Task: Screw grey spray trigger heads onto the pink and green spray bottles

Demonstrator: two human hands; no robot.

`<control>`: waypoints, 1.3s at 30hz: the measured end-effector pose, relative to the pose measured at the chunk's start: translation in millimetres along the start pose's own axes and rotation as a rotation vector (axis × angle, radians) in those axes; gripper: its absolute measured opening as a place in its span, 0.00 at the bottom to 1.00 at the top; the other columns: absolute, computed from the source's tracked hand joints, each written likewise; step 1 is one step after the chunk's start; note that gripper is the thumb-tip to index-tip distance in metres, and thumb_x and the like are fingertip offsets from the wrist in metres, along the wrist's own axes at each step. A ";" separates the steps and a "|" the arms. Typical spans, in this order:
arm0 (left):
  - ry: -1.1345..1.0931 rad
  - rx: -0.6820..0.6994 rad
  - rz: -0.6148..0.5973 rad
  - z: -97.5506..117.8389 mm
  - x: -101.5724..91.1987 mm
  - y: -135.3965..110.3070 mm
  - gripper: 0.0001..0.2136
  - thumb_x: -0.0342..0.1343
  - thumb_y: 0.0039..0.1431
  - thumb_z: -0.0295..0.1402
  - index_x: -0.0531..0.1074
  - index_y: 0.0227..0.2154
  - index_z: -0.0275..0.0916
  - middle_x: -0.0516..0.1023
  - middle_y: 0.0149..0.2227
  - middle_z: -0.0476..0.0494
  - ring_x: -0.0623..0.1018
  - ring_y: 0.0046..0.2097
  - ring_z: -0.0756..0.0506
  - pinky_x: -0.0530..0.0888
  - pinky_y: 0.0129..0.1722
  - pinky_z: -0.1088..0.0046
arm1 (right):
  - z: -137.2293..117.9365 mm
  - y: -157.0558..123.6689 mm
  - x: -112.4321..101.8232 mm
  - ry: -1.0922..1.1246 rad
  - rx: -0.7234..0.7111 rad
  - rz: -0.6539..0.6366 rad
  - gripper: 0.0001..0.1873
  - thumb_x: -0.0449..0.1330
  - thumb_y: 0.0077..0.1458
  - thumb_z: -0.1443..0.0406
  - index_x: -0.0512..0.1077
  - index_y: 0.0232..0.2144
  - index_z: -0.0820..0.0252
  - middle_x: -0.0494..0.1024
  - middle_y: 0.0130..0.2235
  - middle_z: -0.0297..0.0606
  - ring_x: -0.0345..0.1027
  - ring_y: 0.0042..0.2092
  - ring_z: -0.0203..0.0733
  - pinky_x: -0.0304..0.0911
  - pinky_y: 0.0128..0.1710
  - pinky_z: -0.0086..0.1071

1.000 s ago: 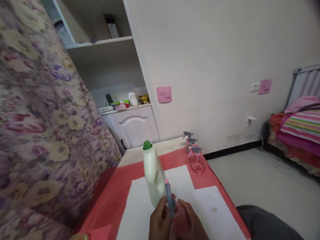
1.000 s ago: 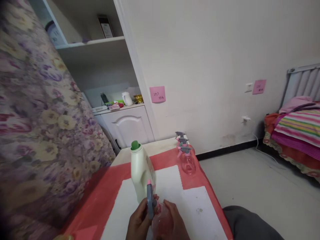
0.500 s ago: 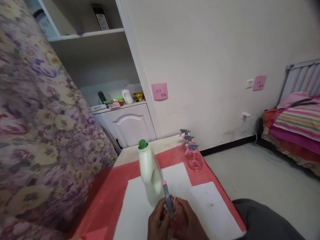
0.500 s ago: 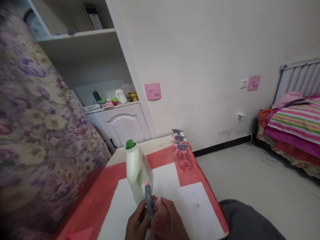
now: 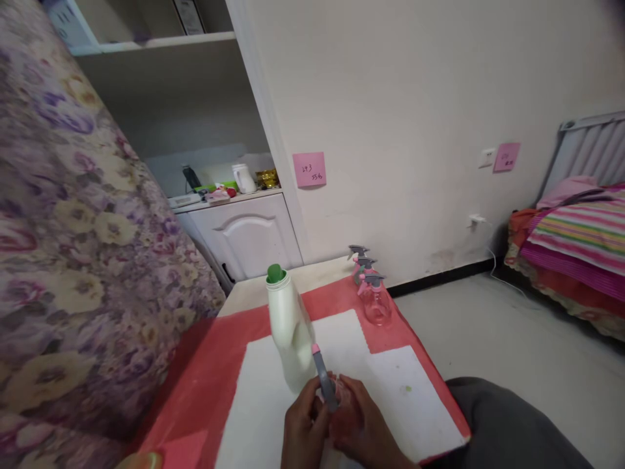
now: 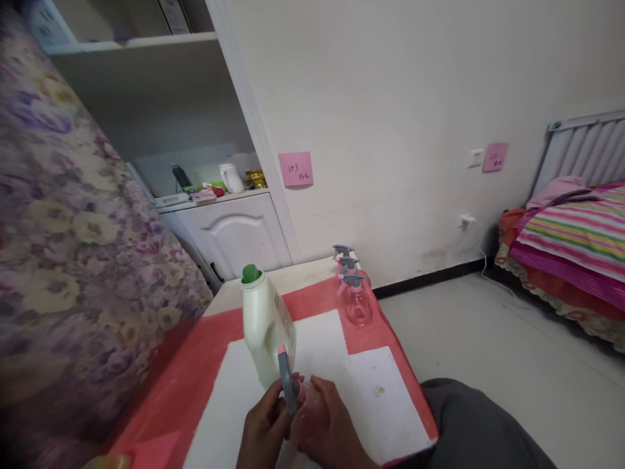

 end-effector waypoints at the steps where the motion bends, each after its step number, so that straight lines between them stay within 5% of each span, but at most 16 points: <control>1: 0.001 0.003 -0.008 1.0 0.3 0.3 0.21 0.57 0.55 0.45 0.73 0.48 0.38 0.72 0.25 0.52 0.68 0.26 0.49 0.68 0.27 0.76 | 0.0 0.0 0.2 0.009 -0.010 -0.001 0.45 0.69 0.38 0.70 0.58 0.59 0.50 0.68 0.58 0.44 0.66 0.58 0.55 0.63 0.58 0.48; 13: -0.034 0.053 -0.055 6.6 0.9 -4.3 0.19 0.57 0.56 0.44 0.74 0.47 0.40 0.69 0.20 0.54 0.66 0.23 0.51 0.67 0.23 0.77 | 2.2 -4.5 -2.5 -0.102 -0.019 0.059 0.42 0.70 0.41 0.63 0.60 0.58 0.51 0.70 0.56 0.43 0.66 0.57 0.54 0.63 0.59 0.47; 19: -0.017 0.031 -0.060 0.7 4.9 -5.9 0.21 0.54 0.58 0.45 0.72 0.50 0.39 0.76 0.28 0.49 0.70 0.27 0.49 0.70 0.28 0.74 | -2.0 -5.5 -1.9 -0.089 -0.029 0.018 0.42 0.68 0.42 0.66 0.58 0.59 0.52 0.68 0.58 0.44 0.64 0.60 0.54 0.60 0.61 0.47; 25: 0.035 0.134 -0.124 24.6 10.2 -5.9 0.13 0.51 0.62 0.41 0.73 0.44 0.40 0.78 0.37 0.45 0.75 0.37 0.45 0.72 0.38 0.72 | -6.1 -6.0 -2.2 -0.098 -0.032 -0.014 0.43 0.67 0.42 0.69 0.56 0.60 0.52 0.67 0.59 0.43 0.62 0.61 0.53 0.57 0.62 0.47; 32: 0.018 0.153 -0.152 27.4 14.1 -6.1 0.09 0.50 0.63 0.37 0.71 0.41 0.40 0.75 0.36 0.46 0.72 0.37 0.46 0.69 0.38 0.73 | 1.9 -8.1 -5.1 -0.107 0.051 -0.025 0.44 0.67 0.41 0.70 0.57 0.60 0.52 0.65 0.61 0.43 0.58 0.63 0.53 0.54 0.64 0.49; 36: 0.003 0.143 -0.136 25.2 15.3 -7.9 0.09 0.51 0.62 0.39 0.70 0.40 0.41 0.73 0.34 0.49 0.72 0.36 0.47 0.69 0.37 0.74 | -25.2 -4.8 -18.0 -0.181 -0.012 0.025 0.32 0.63 0.52 0.62 0.62 0.58 0.52 0.66 0.60 0.44 0.59 0.62 0.54 0.55 0.63 0.49; 39: 0.003 0.158 -0.118 26.0 14.5 -8.8 0.10 0.51 0.62 0.39 0.71 0.40 0.41 0.74 0.36 0.48 0.72 0.37 0.46 0.69 0.39 0.74 | -61.8 3.8 -17.8 -0.233 -0.063 0.050 0.21 0.59 0.57 0.61 0.69 0.53 0.51 0.72 0.51 0.43 0.67 0.54 0.50 0.65 0.55 0.43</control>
Point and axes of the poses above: each hand's wrist, its own y-axis towards the middle knuckle, its own x-axis out of the palm, z = x × y, the point moved 10 cm from there along y, towards the middle knuckle
